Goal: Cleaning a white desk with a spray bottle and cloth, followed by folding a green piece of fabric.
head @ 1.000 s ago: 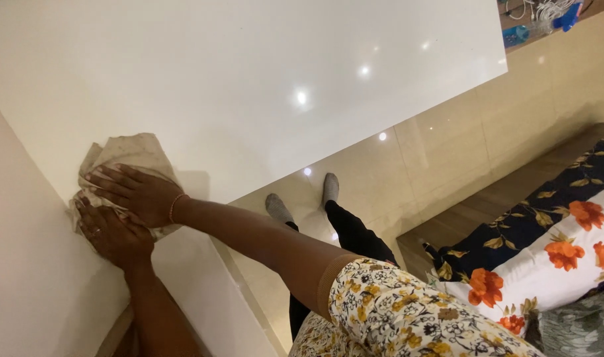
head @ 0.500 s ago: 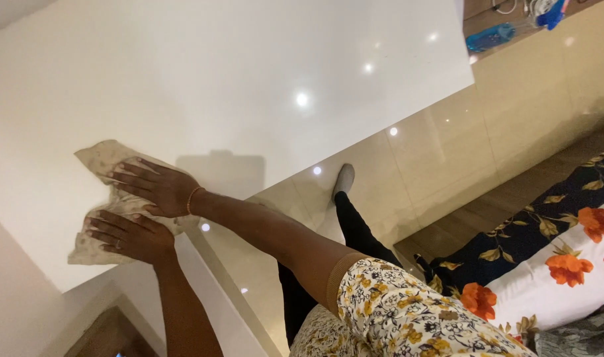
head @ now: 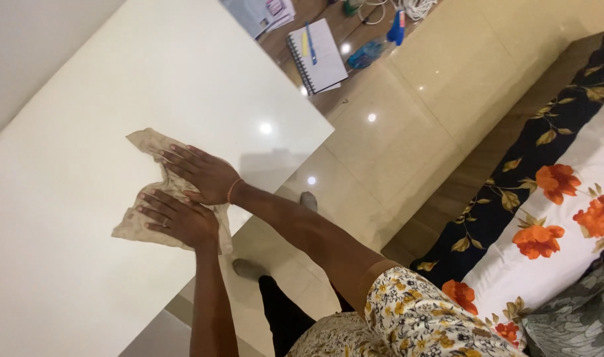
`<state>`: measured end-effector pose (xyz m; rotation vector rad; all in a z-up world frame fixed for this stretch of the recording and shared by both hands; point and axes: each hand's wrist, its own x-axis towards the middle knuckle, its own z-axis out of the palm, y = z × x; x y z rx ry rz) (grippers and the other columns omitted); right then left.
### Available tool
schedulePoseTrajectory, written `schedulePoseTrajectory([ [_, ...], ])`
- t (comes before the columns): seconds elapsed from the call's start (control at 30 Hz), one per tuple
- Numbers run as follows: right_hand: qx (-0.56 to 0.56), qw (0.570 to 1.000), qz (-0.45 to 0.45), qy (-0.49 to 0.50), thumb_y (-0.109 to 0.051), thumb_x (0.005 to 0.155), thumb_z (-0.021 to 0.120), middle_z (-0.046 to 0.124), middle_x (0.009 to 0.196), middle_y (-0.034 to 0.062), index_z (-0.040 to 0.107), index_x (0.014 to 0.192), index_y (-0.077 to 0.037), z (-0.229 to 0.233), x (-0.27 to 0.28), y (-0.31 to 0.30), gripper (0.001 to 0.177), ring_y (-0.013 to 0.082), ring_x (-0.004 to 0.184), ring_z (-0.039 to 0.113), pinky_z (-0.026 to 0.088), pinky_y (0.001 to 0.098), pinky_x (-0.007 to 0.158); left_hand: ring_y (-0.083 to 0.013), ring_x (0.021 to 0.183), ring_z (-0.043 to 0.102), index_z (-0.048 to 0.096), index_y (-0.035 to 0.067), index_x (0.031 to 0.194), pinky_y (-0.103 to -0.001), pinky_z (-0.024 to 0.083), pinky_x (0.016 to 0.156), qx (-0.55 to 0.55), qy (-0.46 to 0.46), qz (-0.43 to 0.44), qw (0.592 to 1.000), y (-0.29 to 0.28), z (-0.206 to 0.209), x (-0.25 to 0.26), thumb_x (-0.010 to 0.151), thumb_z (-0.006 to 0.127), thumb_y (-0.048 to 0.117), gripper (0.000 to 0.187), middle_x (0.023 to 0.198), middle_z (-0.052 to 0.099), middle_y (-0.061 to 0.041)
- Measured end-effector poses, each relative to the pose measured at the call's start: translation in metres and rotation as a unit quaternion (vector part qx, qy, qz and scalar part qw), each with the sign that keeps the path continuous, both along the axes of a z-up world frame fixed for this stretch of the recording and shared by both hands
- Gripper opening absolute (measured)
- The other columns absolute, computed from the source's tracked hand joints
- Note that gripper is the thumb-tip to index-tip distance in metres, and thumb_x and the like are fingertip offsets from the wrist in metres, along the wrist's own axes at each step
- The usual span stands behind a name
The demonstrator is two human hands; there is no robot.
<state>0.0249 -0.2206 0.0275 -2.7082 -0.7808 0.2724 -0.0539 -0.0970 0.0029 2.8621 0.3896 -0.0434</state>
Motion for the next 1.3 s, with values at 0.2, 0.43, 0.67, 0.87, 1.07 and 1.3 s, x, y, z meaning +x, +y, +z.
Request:
schedulePoseTrajectory([
  [0.2,0.002,0.993,-0.114,-0.021,-0.05,0.104,0.038,0.019,0.172,0.0042,0.029,0.163,-0.015,-0.005,0.006,-0.113,0.07,0.0188,0.16,0.011,0.007,0.0421,0.134,-0.0484,0.16,-0.005,0.006,-0.005,0.167,-0.068,-0.003,0.126,-0.018,-0.014,-0.103,0.994,-0.107,0.007,0.038,0.113,0.029,0.04,0.074,0.175,0.0,-0.027],
  [0.43,-0.029,0.972,-0.232,-0.026,-0.047,0.105,0.037,0.02,0.172,0.0083,0.029,0.162,-0.011,-0.013,-0.021,-0.177,0.067,0.0229,0.161,0.012,0.003,0.0467,0.132,-0.0464,0.16,-0.003,0.018,-0.006,0.165,-0.069,-0.003,0.125,-0.027,-0.012,-0.22,0.975,-0.169,0.013,0.055,0.11,0.031,0.04,0.072,0.175,0.007,-0.023],
  [0.67,0.039,0.919,-0.392,-0.026,-0.051,0.104,0.035,0.018,0.172,0.0177,0.026,0.163,-0.001,-0.011,-0.043,-0.178,0.078,0.0304,0.161,0.012,0.007,0.0482,0.131,-0.0389,0.162,0.003,0.026,0.005,0.165,-0.064,-0.001,0.126,-0.032,-0.02,-0.391,0.92,-0.159,0.011,0.071,0.105,0.032,0.031,0.066,0.175,0.014,-0.016],
  [0.87,0.009,0.923,-0.383,-0.024,-0.048,0.104,0.034,0.018,0.17,0.0231,0.025,0.159,0.005,-0.018,-0.024,-0.173,0.077,0.0345,0.16,0.013,0.009,0.048,0.13,-0.0336,0.162,0.008,0.032,0.012,0.164,-0.059,0.002,0.128,-0.042,-0.011,-0.356,0.933,-0.161,0.01,0.1,0.105,0.032,0.034,0.062,0.174,0.018,-0.01],
  [1.07,0.001,0.942,-0.335,-0.017,-0.043,0.106,0.029,0.017,0.171,0.0214,0.024,0.16,0.004,-0.014,0.025,-0.157,0.071,0.0335,0.161,0.011,0.009,0.0474,0.131,-0.036,0.162,0.008,0.03,0.008,0.165,-0.06,0.001,0.127,-0.049,-0.026,-0.306,0.95,-0.155,0.008,0.147,0.105,0.028,0.033,0.065,0.174,0.018,-0.013],
  [1.3,0.013,0.955,-0.297,-0.013,-0.039,0.105,0.027,0.017,0.171,0.0183,0.024,0.161,-0.001,-0.011,0.097,-0.15,0.068,0.0304,0.16,0.011,0.009,0.0451,0.131,-0.0351,0.163,0.008,0.028,0.008,0.166,-0.059,0.001,0.129,-0.049,-0.035,-0.284,0.957,-0.149,0.013,0.21,0.102,0.03,0.031,0.069,0.176,0.017,-0.012],
])
